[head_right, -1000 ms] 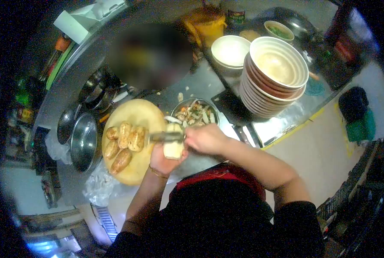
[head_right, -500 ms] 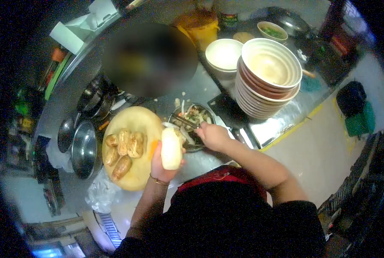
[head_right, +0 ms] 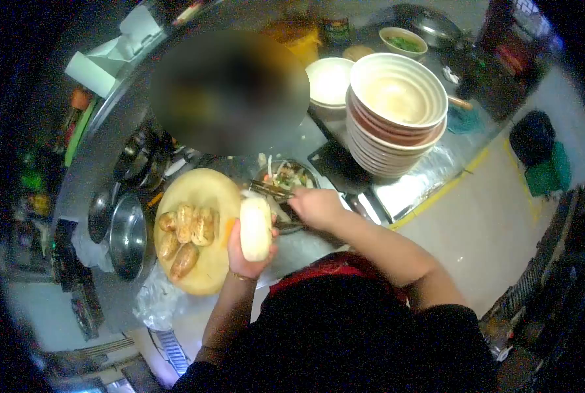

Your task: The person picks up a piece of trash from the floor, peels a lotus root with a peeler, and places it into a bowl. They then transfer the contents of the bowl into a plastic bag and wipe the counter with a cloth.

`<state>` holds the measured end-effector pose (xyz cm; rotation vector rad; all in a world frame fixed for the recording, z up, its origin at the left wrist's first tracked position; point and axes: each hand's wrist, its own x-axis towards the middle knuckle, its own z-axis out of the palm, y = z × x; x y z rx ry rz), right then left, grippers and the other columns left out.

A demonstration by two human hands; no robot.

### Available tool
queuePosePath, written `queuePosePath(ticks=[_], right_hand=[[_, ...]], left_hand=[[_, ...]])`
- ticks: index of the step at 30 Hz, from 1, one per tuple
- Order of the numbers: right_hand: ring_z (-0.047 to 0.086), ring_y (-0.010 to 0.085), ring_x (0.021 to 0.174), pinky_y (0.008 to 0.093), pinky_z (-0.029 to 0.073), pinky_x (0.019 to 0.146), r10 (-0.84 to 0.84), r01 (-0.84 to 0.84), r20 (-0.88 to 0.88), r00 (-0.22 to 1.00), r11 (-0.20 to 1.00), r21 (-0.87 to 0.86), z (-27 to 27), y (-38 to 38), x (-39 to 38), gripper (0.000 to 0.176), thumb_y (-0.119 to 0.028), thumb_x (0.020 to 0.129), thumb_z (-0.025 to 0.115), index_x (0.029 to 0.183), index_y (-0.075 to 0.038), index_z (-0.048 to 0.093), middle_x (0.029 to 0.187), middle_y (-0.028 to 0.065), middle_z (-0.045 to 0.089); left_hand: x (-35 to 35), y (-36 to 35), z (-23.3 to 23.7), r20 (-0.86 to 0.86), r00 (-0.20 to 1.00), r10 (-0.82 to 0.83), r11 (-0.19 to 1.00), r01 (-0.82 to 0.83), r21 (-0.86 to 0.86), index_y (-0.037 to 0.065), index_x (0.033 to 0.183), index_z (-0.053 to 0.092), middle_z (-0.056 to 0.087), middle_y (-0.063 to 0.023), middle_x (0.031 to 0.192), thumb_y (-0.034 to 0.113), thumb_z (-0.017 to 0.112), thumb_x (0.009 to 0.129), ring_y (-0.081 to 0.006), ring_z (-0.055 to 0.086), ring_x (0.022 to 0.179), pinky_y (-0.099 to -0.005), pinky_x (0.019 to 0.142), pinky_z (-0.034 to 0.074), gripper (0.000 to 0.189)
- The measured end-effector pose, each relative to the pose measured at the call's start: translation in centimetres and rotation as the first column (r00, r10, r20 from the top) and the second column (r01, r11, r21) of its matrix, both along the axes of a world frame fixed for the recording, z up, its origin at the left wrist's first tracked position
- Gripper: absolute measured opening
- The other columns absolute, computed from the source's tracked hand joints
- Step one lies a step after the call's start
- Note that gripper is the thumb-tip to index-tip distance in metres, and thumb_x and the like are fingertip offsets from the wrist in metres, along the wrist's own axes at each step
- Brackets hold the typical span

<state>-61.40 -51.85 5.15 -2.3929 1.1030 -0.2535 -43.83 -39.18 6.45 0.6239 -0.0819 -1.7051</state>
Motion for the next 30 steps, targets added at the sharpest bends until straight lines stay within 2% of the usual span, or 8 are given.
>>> queuePosePath(ticks=[4, 9, 14, 17, 23, 25, 26, 30], right_hand=[[0.064, 0.0362, 0.067, 0.0477, 0.050, 0.061, 0.003, -0.008, 0.097, 0.995, 0.999, 0.052, 3.5, 1.4, 0.3, 0.032, -0.037, 0.092, 0.052, 0.099, -0.006, 0.055, 0.072, 0.0151, 0.065], [0.063, 0.0365, 0.064, 0.0460, 0.050, 0.059, -0.092, 0.091, 0.112, 0.989, 0.996, 0.020, 2.0, -0.1, -0.1, 0.027, -0.033, 0.092, 0.053, 0.098, -0.007, 0.055, 0.069, 0.0149, 0.064], [0.064, 0.0289, 0.064, 0.0399, 0.049, 0.052, 0.074, -0.024, 0.201, 0.977, 0.970, -0.241, 2.1, 0.8, 0.3, 0.026, -0.034, 0.086, 0.059, 0.089, -0.009, 0.053, 0.077, 0.0100, 0.065], [0.066, 0.0322, 0.071, 0.0464, 0.051, 0.062, -0.072, 0.074, -0.054, 0.996, 0.996, 0.041, 0.8, -1.9, -1.1, 0.030, -0.036, 0.092, 0.051, 0.094, -0.007, 0.058, 0.077, 0.0140, 0.067], [0.058, 0.0454, 0.085, 0.0490, 0.045, 0.077, -0.138, 0.026, 0.385, 0.913, 0.959, 0.282, -0.8, -1.0, -1.8, 0.036, -0.032, 0.093, 0.047, 0.088, 0.002, 0.055, 0.085, 0.0275, 0.061], [0.052, 0.0233, 0.045, 0.0366, 0.043, 0.042, -0.358, -0.074, 0.264, 0.896, 0.466, 0.882, -2.6, -2.0, -1.7, 0.040, -0.040, 0.098, 0.042, 0.096, -0.003, 0.054, 0.063, 0.0110, 0.055], [0.041, 0.0115, 0.038, 0.0277, 0.035, 0.033, -0.440, -0.091, 0.291, 0.850, 0.421, 0.902, -3.5, -1.2, -1.2, 0.039, -0.041, 0.100, 0.039, 0.101, -0.005, 0.053, 0.059, 0.0022, 0.047], [0.044, 0.0101, 0.043, 0.0238, 0.036, 0.039, -0.360, -0.212, 0.403, 0.841, 0.466, 0.859, -1.8, 0.2, -0.6, 0.030, -0.029, 0.099, 0.044, 0.107, -0.003, 0.056, 0.060, 0.0019, 0.050]], left_hand=[[0.2, -0.3, 0.2, 0.170, 0.984, 0.059, 0.997, -0.067, 0.043, 0.011, 0.133, 0.045, 0.058, -0.0146, 0.118, 0.053, 0.030, 0.097, -0.0266, 0.060, 0.089, -0.0371, 0.058, 0.052, 0.058], [-0.8, -1.1, 1.3, 0.111, 0.990, 0.089, 0.996, -0.087, -0.028, 0.010, 0.131, 0.047, 0.058, -0.0150, 0.118, 0.054, 0.030, 0.097, -0.0261, 0.061, 0.088, -0.0360, 0.057, 0.051, 0.058], [-1.8, -1.8, 0.4, 0.001, 0.992, 0.128, 0.991, -0.128, 0.043, 0.012, 0.132, 0.047, 0.058, -0.0140, 0.118, 0.054, 0.032, 0.096, -0.0266, 0.061, 0.087, -0.0367, 0.058, 0.051, 0.057], [-1.7, -1.2, 1.1, -0.077, 0.994, 0.083, 0.993, -0.089, -0.073, 0.012, 0.134, 0.047, 0.057, -0.0144, 0.122, 0.053, 0.031, 0.096, -0.0295, 0.061, 0.090, -0.0401, 0.061, 0.050, 0.058], [-1.7, -0.3, 2.4, -0.140, 0.979, 0.151, 0.977, -0.170, -0.131, 0.012, 0.138, 0.041, 0.056, -0.0172, 0.123, 0.052, 0.035, 0.096, -0.0296, 0.061, 0.090, -0.0416, 0.062, 0.052, 0.059], [-1.4, 0.6, 2.2, -0.048, 0.978, 0.201, 0.969, -0.205, -0.138, 0.012, 0.139, 0.039, 0.055, -0.0188, 0.124, 0.050, 0.036, 0.095, -0.0281, 0.061, 0.090, -0.0413, 0.063, 0.052, 0.058], [-1.4, 1.2, 2.5, -0.015, 0.973, 0.229, 0.968, -0.229, -0.105, 0.013, 0.136, 0.042, 0.057, -0.0176, 0.118, 0.048, 0.039, 0.094, -0.0281, 0.061, 0.091, -0.0389, 0.062, 0.054, 0.055], [1.4, 5.3, -0.5, -0.007, 0.925, 0.380, 0.925, -0.380, 0.027, 0.015, 0.124, 0.052, 0.061, -0.0104, 0.109, 0.044, 0.046, 0.091, -0.0275, 0.061, 0.091, -0.0380, 0.068, 0.054, 0.044]])
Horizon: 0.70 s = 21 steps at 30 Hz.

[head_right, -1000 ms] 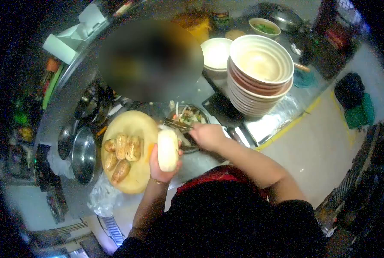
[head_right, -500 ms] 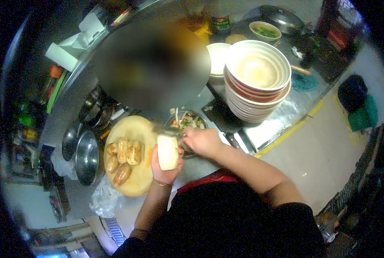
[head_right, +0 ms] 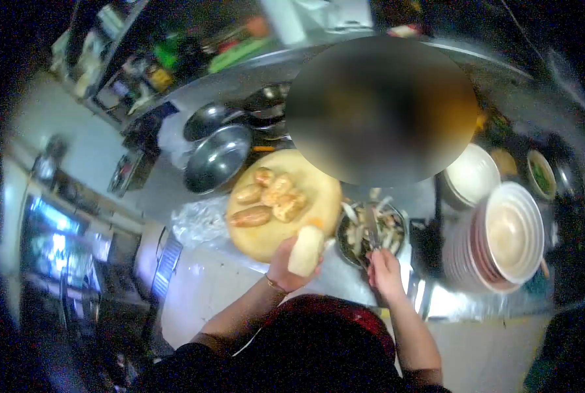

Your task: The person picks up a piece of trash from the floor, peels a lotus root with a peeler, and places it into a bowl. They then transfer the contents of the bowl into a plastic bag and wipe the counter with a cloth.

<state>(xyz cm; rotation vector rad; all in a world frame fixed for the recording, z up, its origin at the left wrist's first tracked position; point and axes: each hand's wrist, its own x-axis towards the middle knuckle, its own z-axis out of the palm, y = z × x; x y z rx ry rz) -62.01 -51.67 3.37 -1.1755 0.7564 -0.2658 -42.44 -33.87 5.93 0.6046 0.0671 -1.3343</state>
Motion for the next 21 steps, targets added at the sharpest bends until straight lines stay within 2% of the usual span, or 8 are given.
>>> queuePosePath(ticks=[3, 4, 5, 10, 11, 16, 20, 21], right_hand=[[0.055, 0.0133, 0.062, 0.0247, 0.046, 0.056, 0.007, -0.003, 0.021, 1.000, 0.981, -0.196, -0.3, 0.5, 0.7, 0.029, -0.018, 0.094, 0.049, 0.115, 0.001, 0.054, 0.076, 0.0067, 0.060], [0.060, 0.0204, 0.082, 0.0301, 0.049, 0.073, 0.036, -0.019, 0.023, 0.999, 0.846, -0.532, -1.1, 0.6, 1.4, 0.034, -0.010, 0.089, 0.051, 0.121, 0.004, 0.052, 0.093, 0.0136, 0.063], [0.059, 0.0253, 0.098, 0.0345, 0.047, 0.086, -0.007, 0.052, 0.099, 0.995, 0.890, -0.452, -1.6, 1.1, 1.5, 0.041, -0.007, 0.085, 0.053, 0.124, 0.006, 0.050, 0.104, 0.0184, 0.063], [0.066, 0.0301, 0.083, 0.0382, 0.052, 0.075, 0.115, -0.151, -0.101, 0.988, 0.604, -0.783, 1.7, 2.9, 4.2, 0.045, -0.011, 0.080, 0.059, 0.124, -0.002, 0.054, 0.094, 0.0205, 0.065], [0.065, 0.0300, 0.083, 0.0385, 0.052, 0.075, 0.113, -0.192, -0.156, 0.981, 0.658, -0.728, 2.4, 3.6, 5.0, 0.042, -0.012, 0.079, 0.061, 0.119, -0.002, 0.055, 0.095, 0.0201, 0.065], [0.060, 0.0150, 0.062, 0.0283, 0.049, 0.059, 0.025, 0.013, 0.054, 0.998, 0.798, -0.602, -0.5, 7.5, 10.7, 0.021, -0.011, 0.081, 0.064, 0.098, -0.002, 0.055, 0.076, 0.0073, 0.064], [0.057, 0.0132, 0.058, 0.0265, 0.046, 0.050, -0.118, 0.142, 0.177, 0.977, 0.981, -0.132, 3.6, 13.4, 17.6, 0.014, -0.010, 0.087, 0.060, 0.099, -0.004, 0.056, 0.070, 0.0036, 0.057], [0.057, 0.0143, 0.056, 0.0267, 0.045, 0.048, -0.130, 0.142, 0.359, 0.924, 0.990, -0.007, 3.0, 14.6, 19.9, 0.017, -0.013, 0.089, 0.058, 0.102, -0.002, 0.056, 0.070, 0.0051, 0.057]], left_hand=[[1.2, 3.7, 1.1, -0.041, 0.945, 0.325, 0.921, -0.307, 0.238, 0.015, 0.119, 0.056, 0.061, -0.0060, 0.108, 0.040, 0.054, 0.088, -0.0269, 0.060, 0.096, -0.0407, 0.079, 0.053, 0.040], [2.3, 4.7, 1.7, -0.057, 0.914, 0.401, 0.884, -0.369, 0.287, 0.015, 0.119, 0.056, 0.061, -0.0058, 0.109, 0.039, 0.055, 0.088, -0.0268, 0.059, 0.097, -0.0406, 0.080, 0.053, 0.040], [3.4, 5.7, 2.3, -0.066, 0.878, 0.474, 0.840, -0.428, 0.334, 0.015, 0.119, 0.056, 0.061, -0.0056, 0.109, 0.038, 0.056, 0.087, -0.0268, 0.059, 0.098, -0.0406, 0.081, 0.052, 0.039], [12.8, 12.2, -0.1, 0.253, 0.862, 0.439, 0.874, -0.475, 0.102, 0.014, 0.117, 0.056, 0.061, -0.0063, 0.106, 0.042, 0.050, 0.090, -0.0273, 0.059, 0.094, -0.0404, 0.081, 0.052, 0.039], [14.3, 13.2, 1.4, 0.089, 0.899, 0.428, 0.897, -0.435, 0.078, 0.014, 0.117, 0.056, 0.061, -0.0067, 0.105, 0.042, 0.049, 0.090, -0.0274, 0.059, 0.093, -0.0404, 0.080, 0.052, 0.040], [27.8, 15.0, 4.2, 0.248, 0.855, 0.455, 0.846, -0.502, 0.178, 0.013, 0.120, 0.052, 0.060, -0.0096, 0.108, 0.048, 0.044, 0.093, -0.0299, 0.057, 0.093, -0.0449, 0.078, 0.049, 0.045], [38.2, 14.2, 4.8, 0.452, 0.781, 0.432, 0.827, -0.543, 0.148, 0.011, 0.128, 0.047, 0.059, -0.0070, 0.118, 0.039, 0.043, 0.099, -0.0278, 0.056, 0.106, -0.0454, 0.087, 0.047, 0.041], [41.1, 14.5, 3.7, 0.315, 0.822, 0.475, 0.861, -0.508, 0.028, 0.012, 0.129, 0.048, 0.055, -0.0058, 0.126, 0.039, 0.043, 0.099, -0.0253, 0.056, 0.109, -0.0443, 0.091, 0.046, 0.041]])
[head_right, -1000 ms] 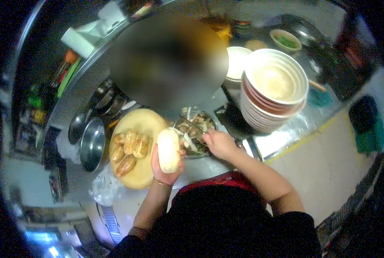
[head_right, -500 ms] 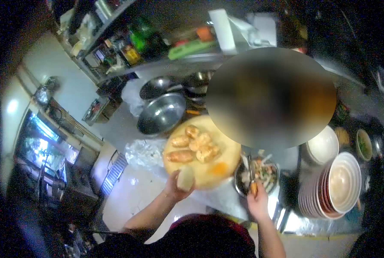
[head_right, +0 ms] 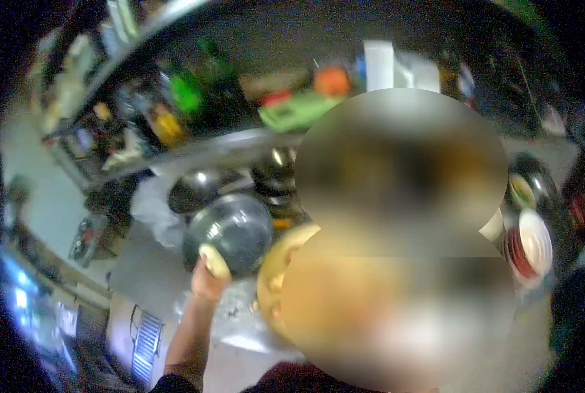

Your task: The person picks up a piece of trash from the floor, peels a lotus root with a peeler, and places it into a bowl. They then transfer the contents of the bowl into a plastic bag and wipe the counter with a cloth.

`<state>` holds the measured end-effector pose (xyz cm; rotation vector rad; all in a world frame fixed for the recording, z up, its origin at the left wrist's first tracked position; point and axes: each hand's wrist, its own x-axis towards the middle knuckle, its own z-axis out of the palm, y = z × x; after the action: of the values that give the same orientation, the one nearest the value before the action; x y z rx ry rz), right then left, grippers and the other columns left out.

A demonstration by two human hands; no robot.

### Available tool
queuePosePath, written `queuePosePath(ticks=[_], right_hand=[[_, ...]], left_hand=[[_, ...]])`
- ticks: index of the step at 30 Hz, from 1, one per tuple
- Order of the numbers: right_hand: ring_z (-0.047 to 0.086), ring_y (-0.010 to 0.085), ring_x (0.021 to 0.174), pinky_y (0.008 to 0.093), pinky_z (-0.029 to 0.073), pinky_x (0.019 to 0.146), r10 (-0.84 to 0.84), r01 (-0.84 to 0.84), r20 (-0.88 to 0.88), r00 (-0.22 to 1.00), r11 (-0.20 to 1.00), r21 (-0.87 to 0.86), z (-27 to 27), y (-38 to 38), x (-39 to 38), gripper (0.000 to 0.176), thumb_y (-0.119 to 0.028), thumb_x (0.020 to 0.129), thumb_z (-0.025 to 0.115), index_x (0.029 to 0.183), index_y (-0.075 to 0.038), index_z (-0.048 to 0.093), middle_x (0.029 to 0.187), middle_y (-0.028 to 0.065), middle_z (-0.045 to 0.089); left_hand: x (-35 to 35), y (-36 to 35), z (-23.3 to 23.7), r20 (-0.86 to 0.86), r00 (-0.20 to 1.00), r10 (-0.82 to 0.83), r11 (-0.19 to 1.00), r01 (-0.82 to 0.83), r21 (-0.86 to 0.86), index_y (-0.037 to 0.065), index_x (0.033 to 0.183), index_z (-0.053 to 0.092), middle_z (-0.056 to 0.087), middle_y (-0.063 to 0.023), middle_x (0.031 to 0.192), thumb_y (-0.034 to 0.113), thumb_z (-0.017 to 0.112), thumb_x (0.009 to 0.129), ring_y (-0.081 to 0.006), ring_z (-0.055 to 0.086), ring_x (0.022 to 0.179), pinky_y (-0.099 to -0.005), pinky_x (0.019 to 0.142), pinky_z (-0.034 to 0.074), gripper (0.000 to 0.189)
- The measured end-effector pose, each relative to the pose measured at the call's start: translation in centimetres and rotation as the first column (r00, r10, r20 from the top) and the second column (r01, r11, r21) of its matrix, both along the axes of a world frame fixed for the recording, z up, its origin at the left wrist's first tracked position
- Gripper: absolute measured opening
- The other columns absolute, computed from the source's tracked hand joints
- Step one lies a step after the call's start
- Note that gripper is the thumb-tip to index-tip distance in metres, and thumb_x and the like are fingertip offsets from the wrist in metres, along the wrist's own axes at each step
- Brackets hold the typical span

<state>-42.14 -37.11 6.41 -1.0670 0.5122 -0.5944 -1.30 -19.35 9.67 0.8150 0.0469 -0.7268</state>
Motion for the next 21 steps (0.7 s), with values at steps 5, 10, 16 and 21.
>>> queuePosePath(ticks=[5, 10, 16, 21], right_hand=[[0.055, 0.0169, 0.054, 0.0277, 0.043, 0.049, -0.020, 0.024, -0.020, 1.000, 0.965, 0.261, 7.2, 4.0, 8.2, 0.037, -0.025, 0.094, 0.050, 0.123, -0.002, 0.048, 0.078, 0.0135, 0.064], [0.055, 0.0157, 0.059, 0.0276, 0.041, 0.048, 0.023, -0.021, -0.012, 1.000, 0.993, 0.113, 8.6, 5.5, 13.5, 0.035, -0.028, 0.097, 0.050, 0.123, -0.004, 0.049, 0.076, 0.0119, 0.062], [0.052, 0.0111, 0.057, 0.0239, 0.037, 0.046, 0.162, -0.176, -0.165, 0.973, 0.981, -0.077, 4.2, 6.0, 22.4, 0.026, -0.022, 0.095, 0.052, 0.118, -0.011, 0.055, 0.083, 0.0042, 0.061], [0.060, 0.0116, 0.091, 0.0270, 0.049, 0.080, 0.301, -0.331, -0.156, 0.941, 0.715, -0.616, 6.7, 10.9, 32.4, 0.037, 0.000, 0.082, 0.063, 0.118, -0.002, 0.055, 0.097, 0.0057, 0.063]], left_hand=[[2.8, 2.0, -0.6, -0.018, 0.989, 0.148, 0.951, -0.137, 0.276, 0.015, 0.129, 0.048, 0.053, -0.0054, 0.127, 0.037, 0.053, 0.094, -0.0226, 0.048, 0.118, -0.0436, 0.103, 0.035, 0.042], [4.2, 9.9, -4.9, 0.074, 0.996, 0.042, 0.998, -0.046, 0.042, 0.019, 0.134, 0.042, 0.051, -0.0074, 0.126, 0.038, 0.057, 0.090, -0.0221, 0.048, 0.110, -0.0395, 0.095, 0.038, 0.050], [2.2, 21.2, -2.6, 0.083, 0.924, 0.372, 0.912, -0.381, 0.155, 0.016, 0.125, 0.045, 0.059, -0.0054, 0.104, 0.026, 0.057, 0.090, -0.0184, 0.052, 0.088, -0.0334, 0.073, 0.044, 0.039], [4.4, 31.1, -2.6, 0.094, 0.794, 0.600, 0.760, -0.603, 0.241, 0.016, 0.126, 0.044, 0.057, -0.0052, 0.104, 0.022, 0.054, 0.089, -0.0189, 0.052, 0.085, -0.0335, 0.072, 0.044, 0.039]])
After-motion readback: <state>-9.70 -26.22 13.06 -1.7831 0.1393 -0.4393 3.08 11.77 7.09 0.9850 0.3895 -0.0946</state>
